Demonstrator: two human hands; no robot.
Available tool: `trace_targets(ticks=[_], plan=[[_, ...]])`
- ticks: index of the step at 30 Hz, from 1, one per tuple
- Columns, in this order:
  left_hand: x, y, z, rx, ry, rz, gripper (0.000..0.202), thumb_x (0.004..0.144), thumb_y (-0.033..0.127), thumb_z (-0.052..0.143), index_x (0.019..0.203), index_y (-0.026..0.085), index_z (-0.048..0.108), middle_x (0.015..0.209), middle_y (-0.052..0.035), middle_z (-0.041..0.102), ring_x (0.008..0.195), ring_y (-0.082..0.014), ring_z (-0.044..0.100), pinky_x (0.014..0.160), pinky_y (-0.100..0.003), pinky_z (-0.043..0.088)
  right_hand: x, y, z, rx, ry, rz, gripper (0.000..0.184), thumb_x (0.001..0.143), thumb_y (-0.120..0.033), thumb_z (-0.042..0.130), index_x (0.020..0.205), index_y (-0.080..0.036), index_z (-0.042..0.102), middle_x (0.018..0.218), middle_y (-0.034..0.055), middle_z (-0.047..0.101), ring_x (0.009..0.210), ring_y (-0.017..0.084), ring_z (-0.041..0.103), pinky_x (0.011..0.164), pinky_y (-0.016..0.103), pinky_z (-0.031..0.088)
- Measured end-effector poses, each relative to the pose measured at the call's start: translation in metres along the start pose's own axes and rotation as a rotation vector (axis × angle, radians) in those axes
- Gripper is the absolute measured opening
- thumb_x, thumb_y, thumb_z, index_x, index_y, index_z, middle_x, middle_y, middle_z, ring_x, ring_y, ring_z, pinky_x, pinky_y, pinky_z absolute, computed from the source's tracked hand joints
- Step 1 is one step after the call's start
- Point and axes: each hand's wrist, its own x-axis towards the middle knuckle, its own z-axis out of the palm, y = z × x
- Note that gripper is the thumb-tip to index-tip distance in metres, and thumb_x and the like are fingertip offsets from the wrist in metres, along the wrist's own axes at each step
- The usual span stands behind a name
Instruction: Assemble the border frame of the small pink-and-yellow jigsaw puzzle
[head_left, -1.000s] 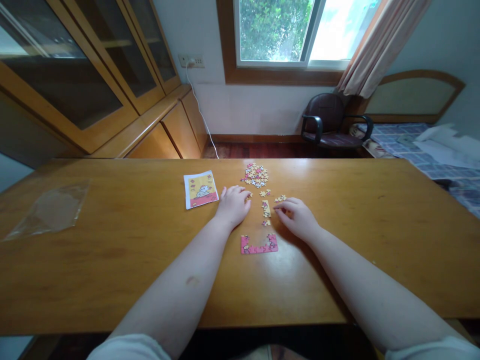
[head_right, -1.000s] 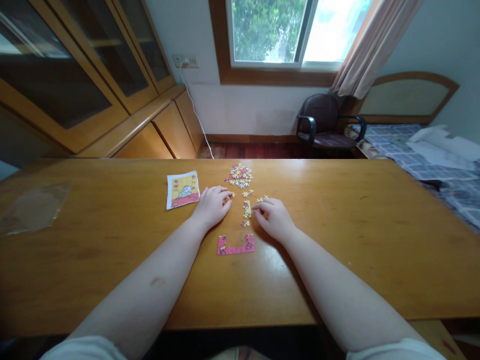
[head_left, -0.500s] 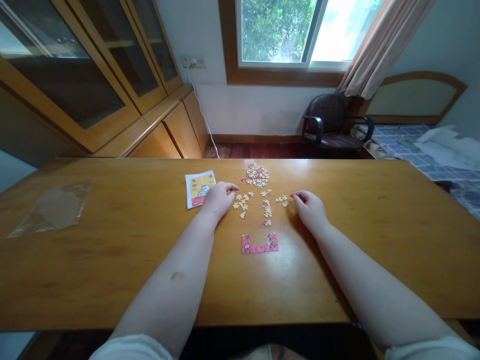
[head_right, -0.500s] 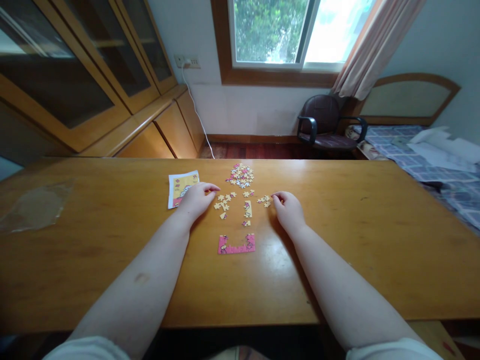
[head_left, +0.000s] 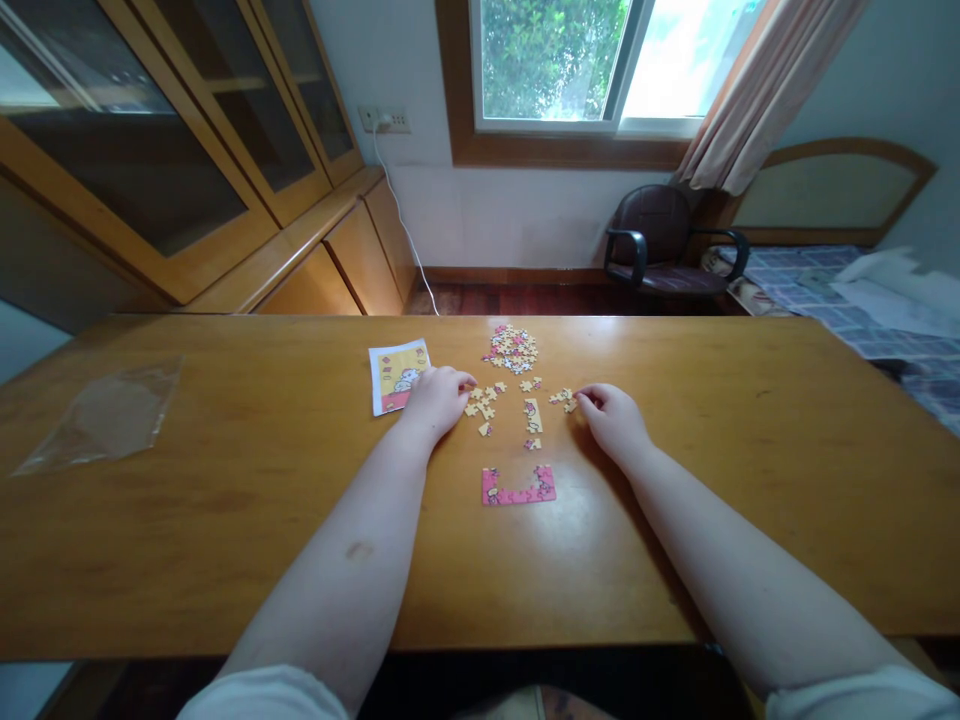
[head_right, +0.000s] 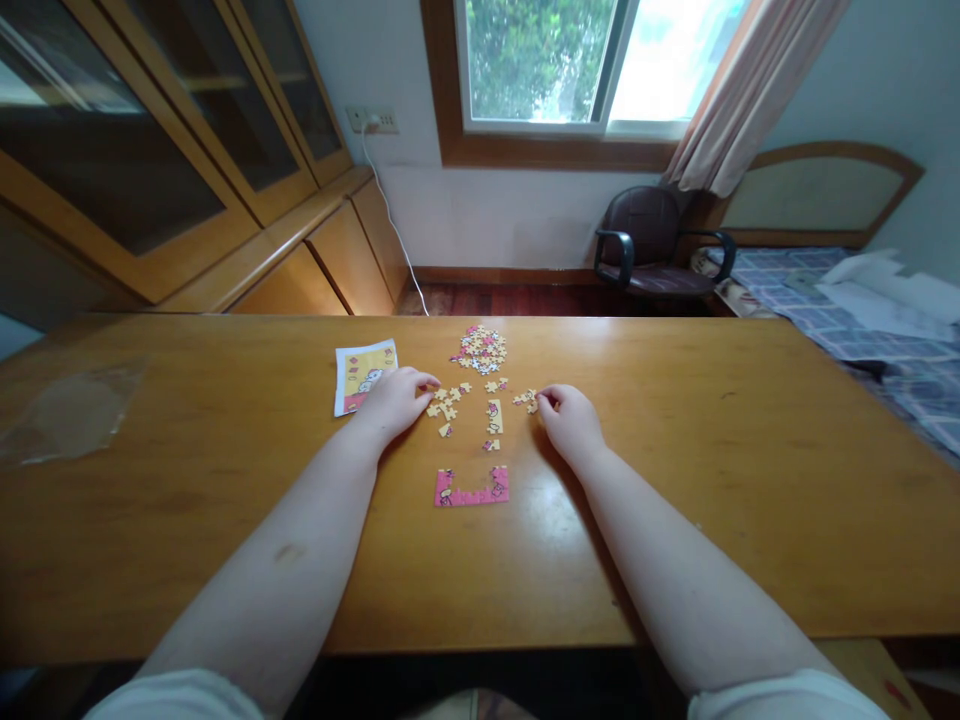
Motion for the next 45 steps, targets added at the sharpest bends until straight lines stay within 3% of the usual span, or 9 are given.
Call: trace_targets(ticks=[6, 11, 14, 18, 27, 32, 38, 41, 45], plan=[[0.002, 0.0, 0.007, 0.032, -0.023, 0.053, 0.025, 0.087, 0.032, 0.057, 0.105, 0.03, 0.074, 0.101, -0.0057, 0.07, 0.097, -0.0263, 0.058, 0.088, -0.038, 0.044, -0.001, -0.001, 0.001, -0.009, -0.013, 0.001, 0.027, 0.083, -0.033, 0.049, 0.082, -0.017, 0.071, 0.082, 0.0071, 0.07, 0.078, 0.02, 0.06, 0.073, 0.031, 0.043], [0.006, -0.004, 0.012, -0.005, -0.007, 0.067, 0.033, 0.086, 0.018, 0.052, 0.106, 0.032, 0.073, 0.105, -0.0033, 0.069, 0.099, -0.024, 0.058, 0.091, -0.036, 0.044, -0.001, 0.001, 0.002, -0.006, -0.014, -0.012, 0.027, 0.084, -0.033, 0.049, 0.082, -0.017, 0.071, 0.083, 0.0075, 0.07, 0.078, 0.02, 0.06, 0.073, 0.031, 0.043], [0.005, -0.003, 0.011, -0.001, 0.028, 0.034, 0.031, 0.088, 0.029, 0.054, 0.114, 0.027, 0.07, 0.108, -0.0058, 0.068, 0.101, -0.025, 0.058, 0.092, -0.036, 0.044, -0.001, 0.001, 0.003, -0.004, -0.011, -0.019, 0.027, 0.084, -0.033, 0.048, 0.082, -0.017, 0.07, 0.082, 0.0074, 0.069, 0.077, 0.02, 0.06, 0.073, 0.031, 0.043], [0.002, 0.002, 0.007, 0.056, -0.006, 0.005, 0.03, 0.086, 0.04, 0.056, 0.107, 0.026, 0.072, 0.106, -0.0068, 0.068, 0.1, -0.0267, 0.058, 0.09, -0.038, 0.044, -0.001, 0.001, 0.004, -0.007, -0.007, -0.03, 0.028, 0.084, -0.034, 0.048, 0.081, -0.017, 0.07, 0.081, 0.0074, 0.069, 0.077, 0.02, 0.059, 0.073, 0.031, 0.043], [-0.001, 0.007, 0.002, 0.116, -0.093, -0.031, 0.019, 0.085, 0.031, 0.06, 0.097, 0.022, 0.07, 0.106, -0.0092, 0.066, 0.104, -0.0287, 0.058, 0.091, -0.039, 0.045, -0.001, 0.0, 0.004, -0.007, -0.023, -0.031, 0.028, 0.084, -0.035, 0.049, 0.081, -0.017, 0.071, 0.08, 0.0071, 0.069, 0.076, 0.02, 0.059, 0.072, 0.03, 0.042], [-0.001, 0.007, 0.002, -0.009, -0.092, -0.091, 0.014, 0.083, 0.026, 0.061, 0.095, 0.02, 0.066, 0.103, -0.0069, 0.069, 0.099, -0.0243, 0.061, 0.087, -0.034, 0.047, -0.001, -0.001, 0.003, -0.007, -0.021, -0.025, 0.027, 0.084, -0.035, 0.049, 0.08, -0.018, 0.07, 0.079, 0.0068, 0.068, 0.075, 0.02, 0.058, 0.07, 0.03, 0.042], [-0.007, 0.019, -0.004, -0.263, -0.066, -0.06, 0.013, 0.084, 0.024, 0.059, 0.092, 0.022, 0.068, 0.093, -0.0024, 0.073, 0.086, -0.0188, 0.065, 0.076, -0.029, 0.048, -0.003, -0.005, 0.001, -0.026, -0.029, -0.057, 0.026, 0.084, -0.036, 0.049, 0.079, -0.018, 0.069, 0.076, 0.0055, 0.065, 0.071, 0.018, 0.056, 0.066, 0.029, 0.04], [-0.013, 0.033, -0.002, -0.38, -0.078, -0.015, 0.015, 0.084, 0.026, 0.06, 0.094, 0.022, 0.07, 0.093, -0.0015, 0.074, 0.085, -0.0172, 0.066, 0.076, -0.027, 0.049, -0.009, -0.016, -0.005, -0.045, -0.141, -0.11, 0.028, 0.082, -0.042, 0.055, 0.067, -0.02, 0.063, 0.066, 0.0022, 0.06, 0.064, 0.015, 0.052, 0.061, 0.027, 0.037], [-0.023, 0.052, 0.002, -0.499, -0.146, 0.06, 0.023, 0.081, 0.024, 0.062, 0.103, 0.022, 0.069, 0.092, -0.0004, 0.074, 0.082, -0.0157, 0.066, 0.075, -0.026, 0.049, -0.021, -0.032, -0.015, -0.167, -0.478, -0.162, 0.04, 0.072, -0.055, 0.066, 0.055, -0.02, 0.054, 0.054, -0.003, 0.052, 0.052, 0.011, 0.043, 0.051, 0.025, 0.029]])
